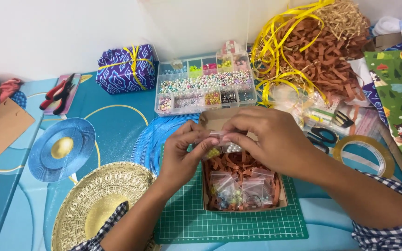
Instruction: Packing jewelry components and decorative filler into a small cardboard box
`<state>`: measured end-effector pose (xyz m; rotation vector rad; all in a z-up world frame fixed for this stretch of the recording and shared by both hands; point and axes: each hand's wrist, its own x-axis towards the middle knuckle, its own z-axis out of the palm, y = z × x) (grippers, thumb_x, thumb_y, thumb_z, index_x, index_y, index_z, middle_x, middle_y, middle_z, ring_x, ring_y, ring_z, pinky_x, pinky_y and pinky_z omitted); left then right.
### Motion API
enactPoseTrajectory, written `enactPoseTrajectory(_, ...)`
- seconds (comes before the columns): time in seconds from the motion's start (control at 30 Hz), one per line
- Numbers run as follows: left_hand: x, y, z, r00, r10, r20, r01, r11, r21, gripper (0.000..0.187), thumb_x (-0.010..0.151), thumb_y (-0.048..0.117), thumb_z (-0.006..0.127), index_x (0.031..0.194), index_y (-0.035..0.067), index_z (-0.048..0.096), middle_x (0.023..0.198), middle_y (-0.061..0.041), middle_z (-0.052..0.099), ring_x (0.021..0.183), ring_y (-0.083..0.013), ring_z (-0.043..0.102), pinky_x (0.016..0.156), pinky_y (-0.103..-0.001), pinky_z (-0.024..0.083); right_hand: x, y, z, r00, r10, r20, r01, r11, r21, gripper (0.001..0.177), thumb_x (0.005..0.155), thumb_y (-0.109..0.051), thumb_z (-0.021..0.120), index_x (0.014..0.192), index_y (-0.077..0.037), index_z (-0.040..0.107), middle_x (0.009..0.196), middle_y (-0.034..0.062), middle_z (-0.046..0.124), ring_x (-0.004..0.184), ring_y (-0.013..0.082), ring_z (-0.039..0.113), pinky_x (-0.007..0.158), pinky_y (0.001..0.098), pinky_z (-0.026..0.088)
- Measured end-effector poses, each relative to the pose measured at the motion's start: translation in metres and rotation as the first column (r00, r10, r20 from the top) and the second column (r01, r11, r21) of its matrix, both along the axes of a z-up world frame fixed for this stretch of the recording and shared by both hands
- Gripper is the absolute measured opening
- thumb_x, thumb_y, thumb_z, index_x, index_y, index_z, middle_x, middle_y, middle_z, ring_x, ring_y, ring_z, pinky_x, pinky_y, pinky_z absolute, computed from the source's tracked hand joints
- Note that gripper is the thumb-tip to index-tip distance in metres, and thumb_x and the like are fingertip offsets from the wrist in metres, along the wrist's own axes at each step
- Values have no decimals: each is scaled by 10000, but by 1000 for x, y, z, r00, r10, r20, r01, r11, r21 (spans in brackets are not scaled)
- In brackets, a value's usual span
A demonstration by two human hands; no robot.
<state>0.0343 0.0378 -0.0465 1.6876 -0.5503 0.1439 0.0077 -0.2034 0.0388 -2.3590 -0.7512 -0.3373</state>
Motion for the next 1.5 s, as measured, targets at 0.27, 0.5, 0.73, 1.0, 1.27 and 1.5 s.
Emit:
enactPoseTrajectory(0.27,24,-18,82,975,-189,-120,198,978,70,343,979,186,912,1304,96,855,932,-13,905,746,-57,748,660,-257,635,-22,-33,35,972,-46,230,36,998,45,124,1090,-197,790,1098,-76,819,1092,62,853,1039,264,791,908,445,604)
enactPoseTrajectory(0.5,31,-28,88,996,-52,-70,58,995,85,289,864,284,979,1104,133,922,1105,-46,947,893,-106,844,742,-299,715,-24,-39,40,992,-38,121,29,997,78,126,1051,-222,804,1075,-118,870,1018,6,904,916,207,837,867,397,598)
enactPoseTrajectory(0.73,26,-29,83,992,-125,3,125,991,57,347,917,263,938,1204,78,871,1005,-55,933,759,-77,828,676,-255,683,-10,-30,29,970,-160,-183,179,979,95,477,1019,-353,822,1483,-251,778,995,-79,917,1061,176,865,1001,439,586)
enactPoseTrajectory(1.0,29,-25,74,988,-153,-10,153,982,113,252,1031,281,829,1208,115,892,1087,-63,929,1006,-169,878,847,-340,727,-9,-29,32,973,-118,-199,156,970,185,273,1018,-308,833,1267,-218,898,1033,-33,925,990,136,878,936,367,644)
enactPoseTrajectory(1.27,26,-22,80,991,-137,-10,134,953,272,302,1149,218,641,1305,86,863,1236,-73,926,1189,-211,861,960,-376,668,-7,-32,29,987,-111,-115,130,976,172,156,1042,-280,830,1131,-175,902,1032,-15,888,974,160,823,876,365,618)
enactPoseTrajectory(1.5,23,-23,83,990,-127,-61,138,964,228,275,1073,92,774,1346,123,780,1149,-36,880,1057,-149,837,890,-327,675,-6,-27,21,995,-62,-79,73,986,148,104,1057,-287,821,1076,-187,807,1295,5,767,1251,233,748,1085,463,537)
